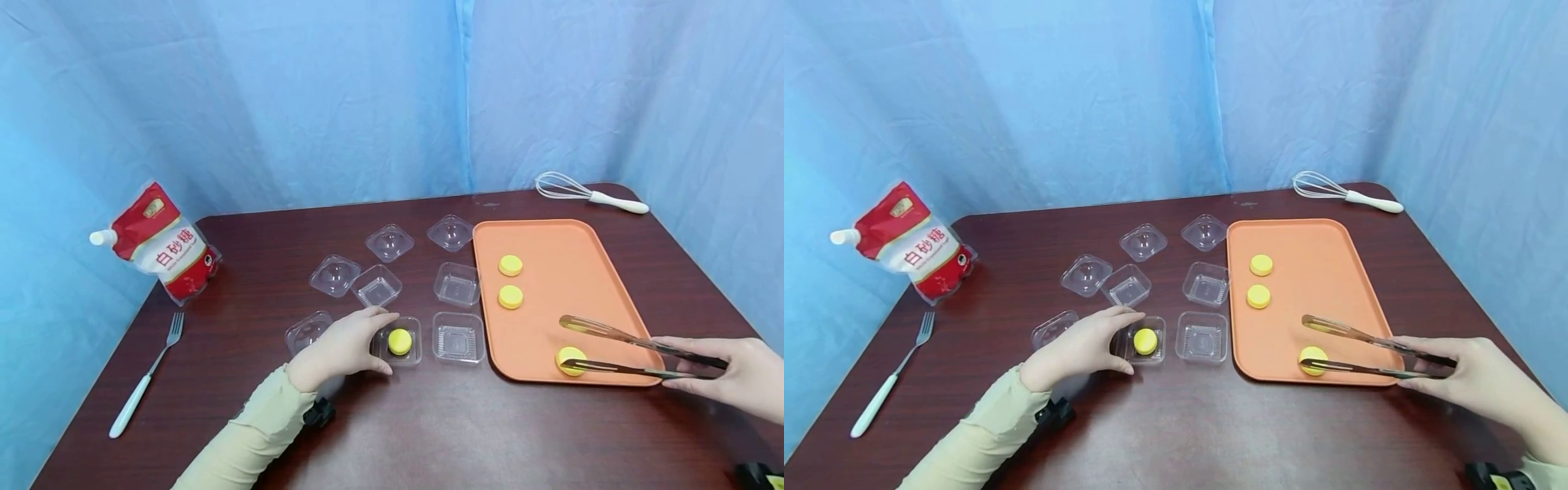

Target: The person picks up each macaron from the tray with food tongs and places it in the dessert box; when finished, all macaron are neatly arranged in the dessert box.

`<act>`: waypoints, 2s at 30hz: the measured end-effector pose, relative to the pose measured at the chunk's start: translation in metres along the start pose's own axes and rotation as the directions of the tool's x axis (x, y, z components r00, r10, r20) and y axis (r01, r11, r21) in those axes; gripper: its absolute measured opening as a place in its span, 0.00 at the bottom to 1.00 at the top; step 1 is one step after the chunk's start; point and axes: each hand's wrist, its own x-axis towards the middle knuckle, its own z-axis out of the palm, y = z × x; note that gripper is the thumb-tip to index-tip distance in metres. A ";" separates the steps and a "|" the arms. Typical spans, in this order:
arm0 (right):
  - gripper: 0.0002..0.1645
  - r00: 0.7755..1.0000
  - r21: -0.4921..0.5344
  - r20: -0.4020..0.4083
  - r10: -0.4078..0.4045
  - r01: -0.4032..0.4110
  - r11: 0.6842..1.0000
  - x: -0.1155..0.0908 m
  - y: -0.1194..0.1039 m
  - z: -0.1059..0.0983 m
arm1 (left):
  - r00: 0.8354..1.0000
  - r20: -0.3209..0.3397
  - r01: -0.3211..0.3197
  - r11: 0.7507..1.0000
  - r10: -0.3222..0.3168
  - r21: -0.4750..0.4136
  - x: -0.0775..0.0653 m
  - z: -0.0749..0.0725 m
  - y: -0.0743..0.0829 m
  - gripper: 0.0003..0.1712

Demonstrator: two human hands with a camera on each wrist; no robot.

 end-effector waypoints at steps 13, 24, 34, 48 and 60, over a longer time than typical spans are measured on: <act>0.35 0.994 0.059 0.064 -0.083 0.079 0.995 0.001 0.002 0.006 | 1.000 0.021 -0.008 1.000 0.009 -0.009 0.000 0.002 0.000 0.42; 0.35 0.988 0.064 0.107 -0.115 0.108 0.992 0.003 0.005 0.006 | 1.000 0.003 -0.007 1.000 0.007 -0.013 -0.003 0.000 0.001 0.45; 0.31 0.994 0.002 0.062 -0.087 0.087 0.996 0.002 0.006 0.007 | 0.999 -0.043 0.029 0.999 -0.031 -0.046 0.000 -0.009 0.005 0.43; 0.28 0.993 -0.042 0.050 -0.104 0.106 0.993 0.003 0.007 0.009 | 0.990 -0.139 -0.002 0.998 -0.007 -0.065 0.011 -0.008 0.015 0.38; 0.29 0.989 -0.041 0.015 -0.148 0.148 0.988 0.006 0.008 0.010 | 0.991 -0.126 -0.043 0.998 0.037 -0.050 0.031 -0.003 0.031 0.38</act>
